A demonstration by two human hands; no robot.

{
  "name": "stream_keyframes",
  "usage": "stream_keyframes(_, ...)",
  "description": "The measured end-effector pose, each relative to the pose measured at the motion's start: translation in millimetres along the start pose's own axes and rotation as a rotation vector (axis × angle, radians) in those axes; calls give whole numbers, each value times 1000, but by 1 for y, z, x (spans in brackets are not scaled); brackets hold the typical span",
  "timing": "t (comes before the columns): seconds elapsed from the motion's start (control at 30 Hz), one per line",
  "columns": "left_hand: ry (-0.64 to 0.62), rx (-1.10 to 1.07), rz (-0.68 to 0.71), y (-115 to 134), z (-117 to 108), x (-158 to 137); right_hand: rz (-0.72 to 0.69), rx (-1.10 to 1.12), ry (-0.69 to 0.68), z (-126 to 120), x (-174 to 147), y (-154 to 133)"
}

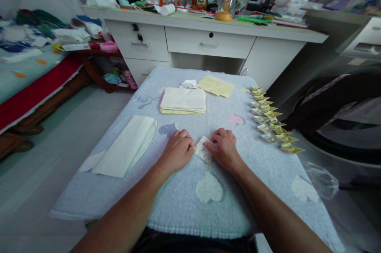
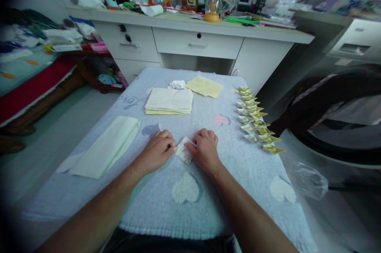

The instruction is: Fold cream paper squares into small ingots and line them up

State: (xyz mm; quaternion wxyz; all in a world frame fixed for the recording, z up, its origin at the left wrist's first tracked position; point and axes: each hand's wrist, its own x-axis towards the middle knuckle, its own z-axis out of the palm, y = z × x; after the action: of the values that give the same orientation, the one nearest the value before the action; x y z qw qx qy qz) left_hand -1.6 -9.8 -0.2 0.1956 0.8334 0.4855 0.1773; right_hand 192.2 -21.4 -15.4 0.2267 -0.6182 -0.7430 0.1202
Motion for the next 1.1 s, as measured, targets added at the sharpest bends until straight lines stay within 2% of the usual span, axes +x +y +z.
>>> stream_keyframes(0.17,0,8,-12,-1,1,0,7,32,-48,-6,1,4)
stream_keyframes(0.67,-12,103,-36,4,4,-2,88,-101,-22,-5,-1,-5)
stream_keyframes(0.8,24,102,-53,4,6,-3,98,-101,-5,-5,-1,-6)
stream_keyframes(0.97,3,27,73,0,11,-3,97,-92,3,-2,-1,-5)
stream_keyframes(1.1,10,-32,77,-3,14,0,93,-69,-3,-3,-1,-2)
